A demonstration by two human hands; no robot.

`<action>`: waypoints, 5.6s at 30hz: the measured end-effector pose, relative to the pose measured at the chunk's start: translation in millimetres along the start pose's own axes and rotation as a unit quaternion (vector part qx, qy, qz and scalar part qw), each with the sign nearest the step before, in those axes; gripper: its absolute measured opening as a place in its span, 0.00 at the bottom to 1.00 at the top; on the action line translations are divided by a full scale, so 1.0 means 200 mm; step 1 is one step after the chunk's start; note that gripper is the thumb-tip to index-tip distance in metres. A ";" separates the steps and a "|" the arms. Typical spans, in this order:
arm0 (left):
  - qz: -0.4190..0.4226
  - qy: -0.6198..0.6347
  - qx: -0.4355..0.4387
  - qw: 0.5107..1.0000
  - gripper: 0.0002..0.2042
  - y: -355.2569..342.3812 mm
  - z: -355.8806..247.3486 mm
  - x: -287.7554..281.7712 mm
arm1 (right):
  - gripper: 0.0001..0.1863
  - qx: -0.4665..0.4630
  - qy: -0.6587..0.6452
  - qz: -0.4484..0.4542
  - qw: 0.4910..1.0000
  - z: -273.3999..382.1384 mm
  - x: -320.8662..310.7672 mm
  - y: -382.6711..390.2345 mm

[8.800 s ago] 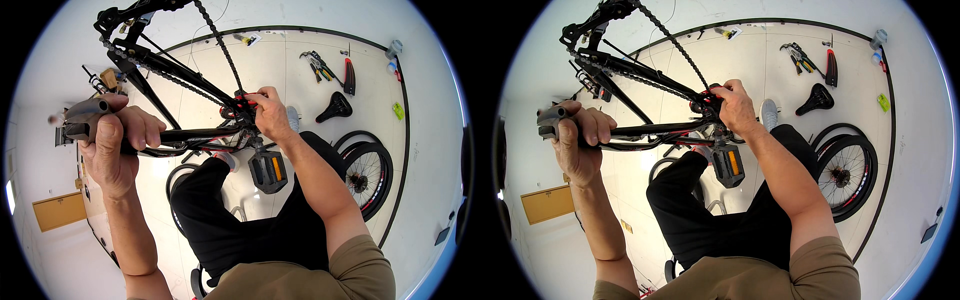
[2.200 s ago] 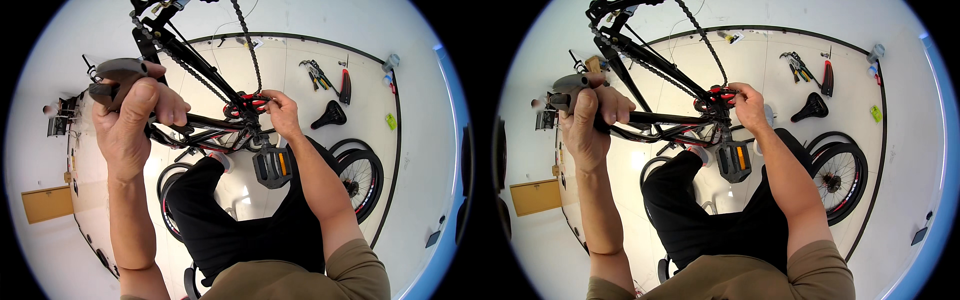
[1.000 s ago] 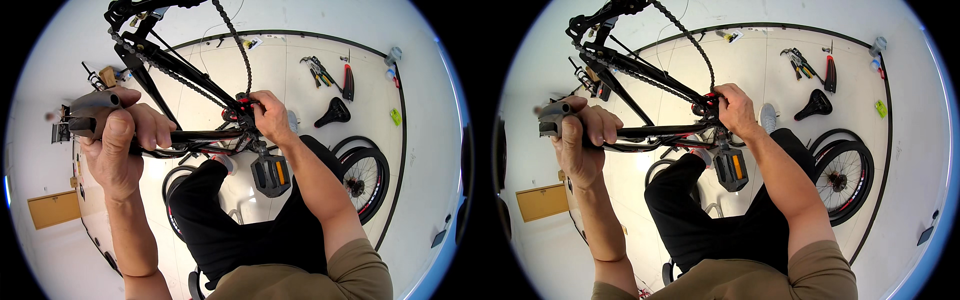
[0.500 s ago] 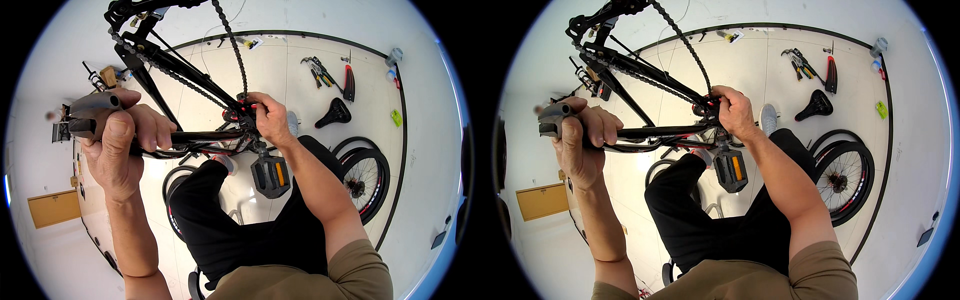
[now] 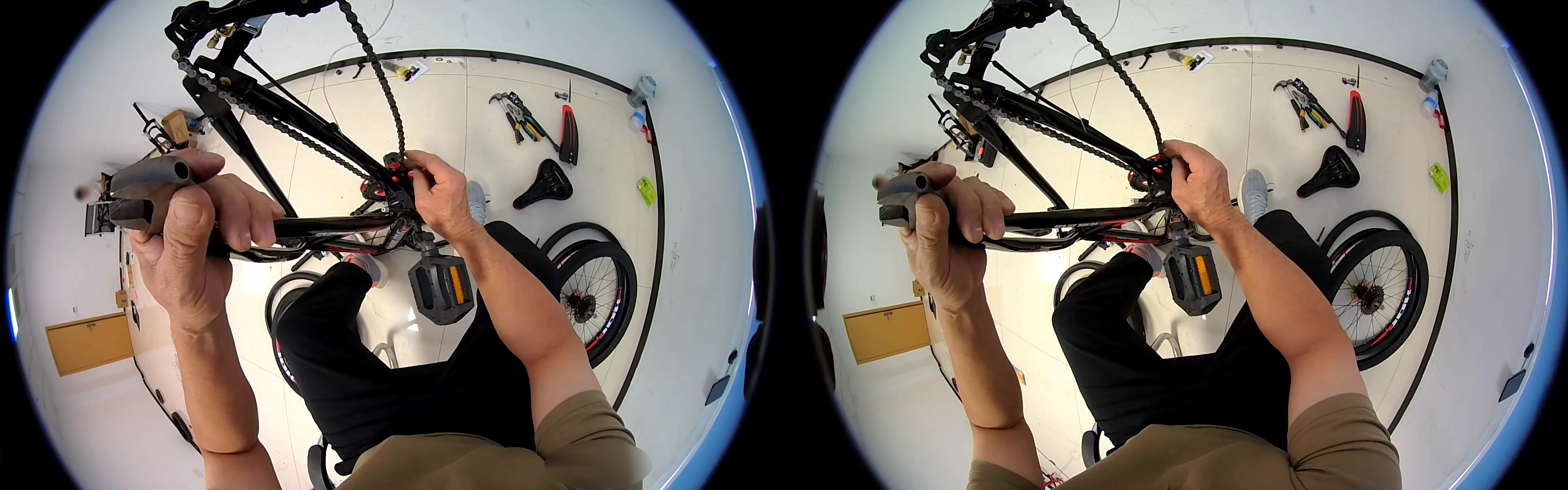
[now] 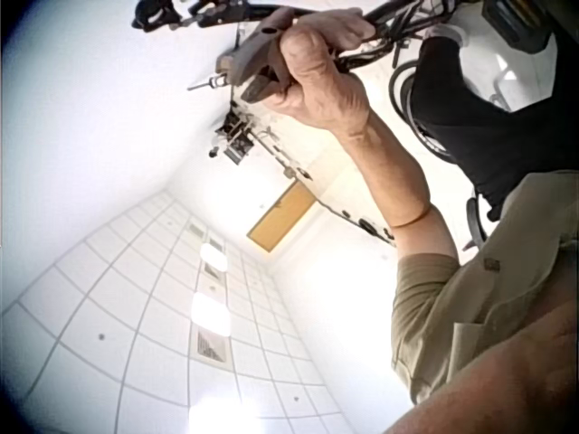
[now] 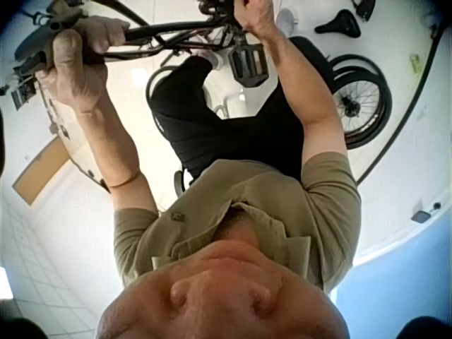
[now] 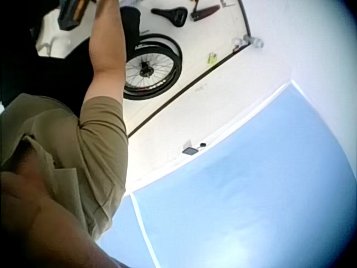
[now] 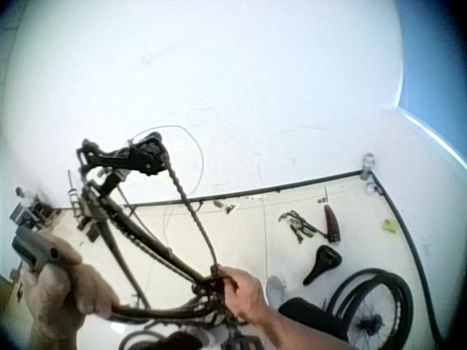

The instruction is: The person adjusts the bicycle chain and crankset using a wrench and hands. They rotate the pedals and reposition the chain around the chainring while seated on a chair in a workshop.

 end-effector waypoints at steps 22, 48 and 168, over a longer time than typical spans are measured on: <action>0.043 -0.034 0.020 0.998 0.18 0.00 -0.01 0.00 | 0.06 -0.003 0.037 0.008 0.999 -0.03 -0.03 -0.08; 0.046 -0.037 0.020 0.998 0.20 -0.01 0.00 -0.01 | 0.05 0.025 0.037 0.045 0.998 -0.02 -0.04 -0.08; -0.054 -0.040 -0.091 0.994 0.12 -0.20 0.11 -0.04 | 0.21 0.289 -0.434 -0.174 0.835 0.27 -0.48 0.42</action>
Point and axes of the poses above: each hand's wrist, its own y-axis away from the middle knuckle, its own x-axis out of the palm, z = x × y, the point moved 1 cm from there along -y, towards the middle knuckle, and after that the axes turned 15 degrees about -y, right-handed, at the moved point
